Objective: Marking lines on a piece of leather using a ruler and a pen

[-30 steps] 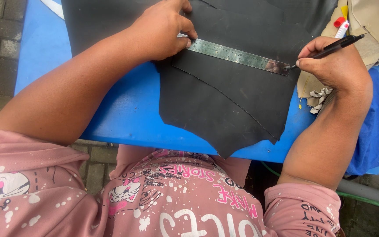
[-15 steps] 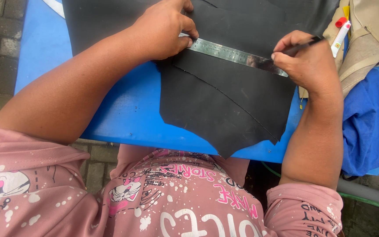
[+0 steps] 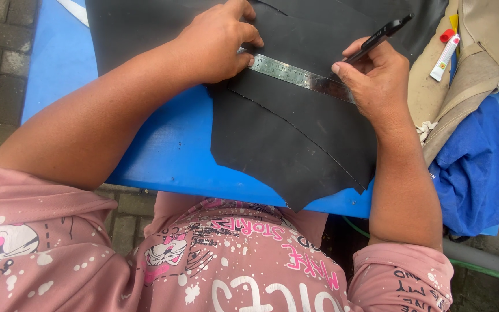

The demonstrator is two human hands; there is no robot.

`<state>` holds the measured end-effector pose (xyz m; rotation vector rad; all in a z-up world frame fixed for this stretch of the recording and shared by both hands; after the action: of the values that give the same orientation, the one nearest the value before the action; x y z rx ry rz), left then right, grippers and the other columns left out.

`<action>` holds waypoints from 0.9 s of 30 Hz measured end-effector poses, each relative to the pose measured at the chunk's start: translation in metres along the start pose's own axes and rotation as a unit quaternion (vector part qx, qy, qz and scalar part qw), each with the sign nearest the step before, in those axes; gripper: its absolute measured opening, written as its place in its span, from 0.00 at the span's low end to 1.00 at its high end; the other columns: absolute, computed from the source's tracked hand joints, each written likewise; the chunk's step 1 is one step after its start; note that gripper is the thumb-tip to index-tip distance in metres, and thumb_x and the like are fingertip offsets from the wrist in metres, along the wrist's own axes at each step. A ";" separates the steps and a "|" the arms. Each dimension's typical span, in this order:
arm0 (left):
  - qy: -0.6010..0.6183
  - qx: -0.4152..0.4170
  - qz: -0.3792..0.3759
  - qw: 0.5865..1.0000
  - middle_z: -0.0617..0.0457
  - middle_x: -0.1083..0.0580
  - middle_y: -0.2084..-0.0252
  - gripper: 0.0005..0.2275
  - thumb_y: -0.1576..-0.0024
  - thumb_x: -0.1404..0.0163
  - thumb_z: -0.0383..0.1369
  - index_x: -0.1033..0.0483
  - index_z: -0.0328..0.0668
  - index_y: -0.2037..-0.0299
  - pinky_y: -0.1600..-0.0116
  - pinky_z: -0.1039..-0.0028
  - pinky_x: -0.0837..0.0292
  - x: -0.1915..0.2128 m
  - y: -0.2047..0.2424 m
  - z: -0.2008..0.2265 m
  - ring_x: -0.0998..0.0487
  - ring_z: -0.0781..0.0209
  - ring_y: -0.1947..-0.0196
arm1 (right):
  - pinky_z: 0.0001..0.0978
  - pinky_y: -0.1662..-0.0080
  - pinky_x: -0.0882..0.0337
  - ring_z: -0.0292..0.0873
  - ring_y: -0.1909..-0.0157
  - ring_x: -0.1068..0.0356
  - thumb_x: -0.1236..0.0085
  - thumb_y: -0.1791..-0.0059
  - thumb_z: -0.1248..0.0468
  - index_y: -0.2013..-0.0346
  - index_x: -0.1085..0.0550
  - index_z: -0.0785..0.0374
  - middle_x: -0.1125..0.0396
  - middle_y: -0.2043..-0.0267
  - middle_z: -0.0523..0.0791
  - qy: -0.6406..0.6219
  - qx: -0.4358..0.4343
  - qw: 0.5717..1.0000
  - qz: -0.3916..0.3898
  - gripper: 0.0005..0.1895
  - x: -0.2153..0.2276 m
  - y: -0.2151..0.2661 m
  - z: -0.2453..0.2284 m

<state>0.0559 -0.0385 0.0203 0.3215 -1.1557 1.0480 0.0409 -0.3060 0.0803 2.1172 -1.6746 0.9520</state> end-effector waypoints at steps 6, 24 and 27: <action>-0.120 0.032 -0.059 0.990 0.52 0.28 0.51 0.17 0.47 0.37 0.48 0.16 0.53 0.50 0.68 0.53 0.26 0.018 0.004 0.002 0.26 0.46 0.52 | 0.22 0.47 0.23 0.35 0.51 0.27 0.33 0.50 0.75 0.57 0.27 0.58 0.31 0.55 0.43 -0.099 -0.018 0.995 -0.017 0.14 -0.004 -0.003 0.003; -0.153 0.106 -0.176 0.967 0.50 0.25 0.55 0.17 0.52 0.36 0.44 0.17 0.57 0.52 0.65 0.53 0.24 0.023 0.009 -0.018 0.20 0.44 0.57 | 0.20 0.66 0.19 0.38 0.67 0.22 0.39 0.44 0.65 0.59 0.28 0.59 0.27 0.61 0.46 -0.300 -0.162 0.937 0.075 0.05 0.018 -0.007 0.028; -0.129 0.121 -0.193 0.965 0.51 0.26 0.52 0.17 0.50 0.37 0.43 0.19 0.56 0.51 0.61 0.52 0.26 0.021 0.009 -0.021 0.22 0.44 0.53 | 0.21 0.62 0.17 0.40 0.64 0.21 0.35 0.46 0.64 0.60 0.25 0.60 0.26 0.59 0.46 -0.326 -0.160 0.930 0.048 0.06 0.007 -0.005 0.021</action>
<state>0.0615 -0.0088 0.0268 0.8634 -1.1357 0.8144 0.0536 -0.3224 0.0698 2.2608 -2.0580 -0.0575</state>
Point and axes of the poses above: each hand's wrist, its own y-axis away from the middle knuckle, its own x-axis out of the back of the hand, z = x × y, the point moved 7 cm from there along -y, towards the middle knuckle
